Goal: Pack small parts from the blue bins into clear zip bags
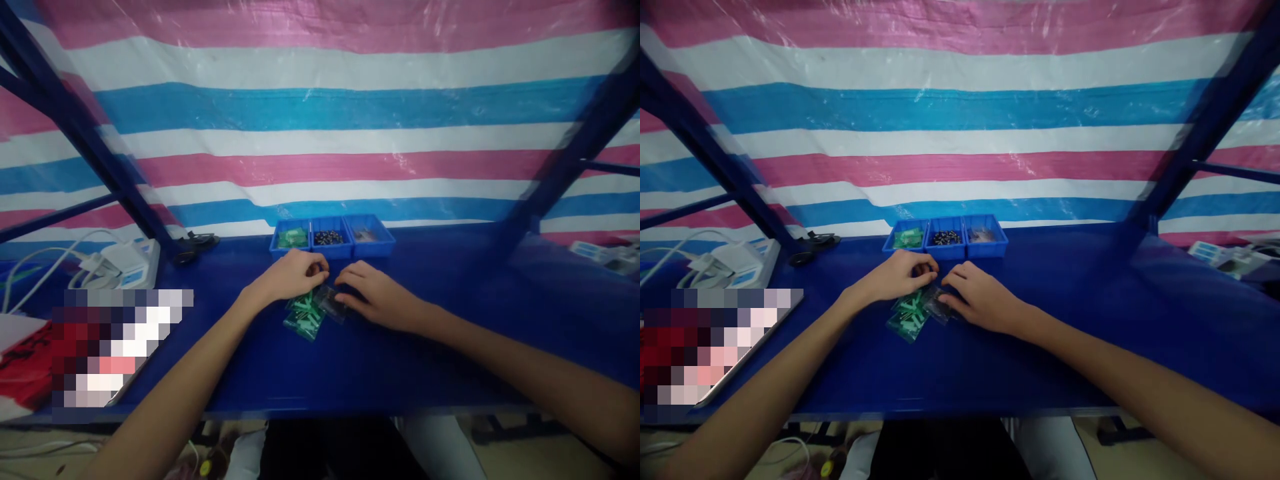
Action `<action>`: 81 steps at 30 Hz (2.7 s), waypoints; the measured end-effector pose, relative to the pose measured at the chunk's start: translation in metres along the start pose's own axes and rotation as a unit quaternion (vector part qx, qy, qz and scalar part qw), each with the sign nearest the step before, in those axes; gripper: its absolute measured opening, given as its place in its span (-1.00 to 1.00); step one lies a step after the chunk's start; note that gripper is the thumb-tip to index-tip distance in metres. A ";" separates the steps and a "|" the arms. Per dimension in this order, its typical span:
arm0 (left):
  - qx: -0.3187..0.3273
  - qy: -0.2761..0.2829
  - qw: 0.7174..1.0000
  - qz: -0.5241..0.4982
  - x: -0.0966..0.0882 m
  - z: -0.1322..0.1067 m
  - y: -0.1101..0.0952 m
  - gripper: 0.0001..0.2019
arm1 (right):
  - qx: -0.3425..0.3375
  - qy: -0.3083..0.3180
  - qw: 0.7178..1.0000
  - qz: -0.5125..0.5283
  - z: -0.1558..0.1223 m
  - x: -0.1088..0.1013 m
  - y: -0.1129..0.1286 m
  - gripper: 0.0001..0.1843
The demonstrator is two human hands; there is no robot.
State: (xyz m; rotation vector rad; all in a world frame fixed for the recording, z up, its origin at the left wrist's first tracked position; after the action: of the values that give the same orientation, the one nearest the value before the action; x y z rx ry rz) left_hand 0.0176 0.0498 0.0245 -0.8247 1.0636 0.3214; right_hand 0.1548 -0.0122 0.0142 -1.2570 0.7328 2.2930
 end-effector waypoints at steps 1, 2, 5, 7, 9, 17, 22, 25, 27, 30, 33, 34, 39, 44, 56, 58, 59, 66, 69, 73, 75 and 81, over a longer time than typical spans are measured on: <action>-0.004 -0.013 1.000 -0.017 -0.005 0.000 0.000 -0.81 | -0.003 0.004 1.000 0.007 -0.001 0.003 0.005 -0.75; -0.010 -0.024 0.999 -0.030 -0.009 0.000 0.000 -0.81 | -0.006 0.007 1.000 0.009 -0.002 0.006 0.008 -0.75; -0.033 0.010 0.998 -0.059 -0.012 -0.001 0.006 -0.76 | -0.008 0.009 1.000 -0.005 -0.001 0.010 0.014 -0.77; -0.048 0.077 0.994 -0.069 -0.005 -0.003 0.009 -0.69 | -0.005 0.012 1.000 -0.015 -0.001 0.011 0.014 -0.77; -0.055 0.125 0.989 -0.063 0.002 -0.005 0.010 -0.65 | 0.004 0.011 1.000 -0.024 -0.001 0.010 0.011 -0.77; -0.042 0.101 0.993 -0.048 0.015 -0.003 0.006 -0.88 | 0.027 0.008 1.000 -0.014 -0.002 0.012 -0.003 -0.76; -0.041 0.036 0.994 -0.093 0.006 -0.001 0.006 -0.90 | 0.014 0.006 1.000 0.011 -0.003 0.013 0.001 -0.82; -0.069 -0.001 0.987 -0.147 0.001 -0.001 0.008 -0.91 | 0.008 0.008 1.000 0.010 -0.004 0.012 0.004 -0.85; -0.081 -0.039 0.983 -0.162 -0.001 0.000 0.011 -0.92 | 0.007 0.003 1.000 0.014 -0.003 0.011 0.004 -0.83; -0.071 -0.102 0.976 -0.181 -0.005 0.001 0.012 -0.93 | 0.020 -0.034 0.999 0.017 0.000 0.004 -0.001 -0.79; -0.042 -0.129 0.965 -0.224 -0.005 0.003 0.009 -0.90 | 0.049 -0.084 0.995 0.002 0.002 -0.005 -0.011 -0.72; -0.035 -0.129 0.962 -0.240 -0.004 0.004 0.008 -0.89 | 0.056 -0.094 0.994 -0.001 0.002 -0.007 -0.014 -0.68; -0.038 -0.109 0.951 -0.286 0.005 0.007 0.001 -0.87 | 0.069 -0.121 0.990 0.015 0.002 -0.007 -0.023 -0.68; -0.028 -0.104 0.941 -0.321 0.016 0.006 -0.011 -0.89 | 0.103 -0.189 0.976 0.027 0.001 -0.020 -0.028 -0.88; 0.069 -0.199 0.976 -0.044 0.008 -0.002 -0.025 -0.83 | 0.176 -0.177 0.951 0.180 0.002 -0.015 -0.043 -0.88; 0.057 -0.196 0.977 -0.053 0.010 -0.002 -0.023 -0.84 | 0.183 -0.173 0.950 0.183 0.002 -0.013 -0.044 -0.89; 0.052 -0.195 0.978 -0.059 0.011 -0.001 -0.022 -0.85 | 0.185 -0.171 0.950 0.182 0.002 -0.013 -0.045 -0.89; 0.047 -0.187 0.977 -0.092 0.013 -0.001 -0.023 -0.90 | 0.205 -0.160 0.942 0.211 0.002 -0.010 -0.051 -0.84; 0.047 -0.177 0.978 -0.099 0.015 -0.001 -0.023 -0.92 | 0.211 -0.148 0.935 0.242 0.002 -0.007 -0.052 -0.81; 0.041 -0.168 0.981 -0.092 0.017 0.000 -0.021 -0.92 | 0.213 -0.126 0.933 0.262 0.003 -0.004 -0.051 -0.80; 0.039 -0.165 0.981 -0.091 0.018 0.000 -0.019 -0.93 | 0.213 -0.121 0.934 0.259 0.003 -0.003 -0.051 -0.81; 0.044 -0.161 0.982 -0.086 0.018 -0.001 -0.021 -0.93 | 0.201 -0.124 0.944 0.232 0.003 -0.007 -0.048 -0.86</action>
State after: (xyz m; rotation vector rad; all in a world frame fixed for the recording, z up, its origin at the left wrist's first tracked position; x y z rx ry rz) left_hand 0.0384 0.0324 0.0186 -0.7497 0.6947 0.2494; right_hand 0.1844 0.0264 0.0099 -0.6409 1.4315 2.4118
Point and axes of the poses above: each hand's wrist, its own z-axis towards the middle knuckle, its own x-axis out of the palm, y = z × x, the point moved 7 cm from there along z, towards the middle knuckle, and after that the axes turned 3 degrees about -y, right-handed, at the moved point
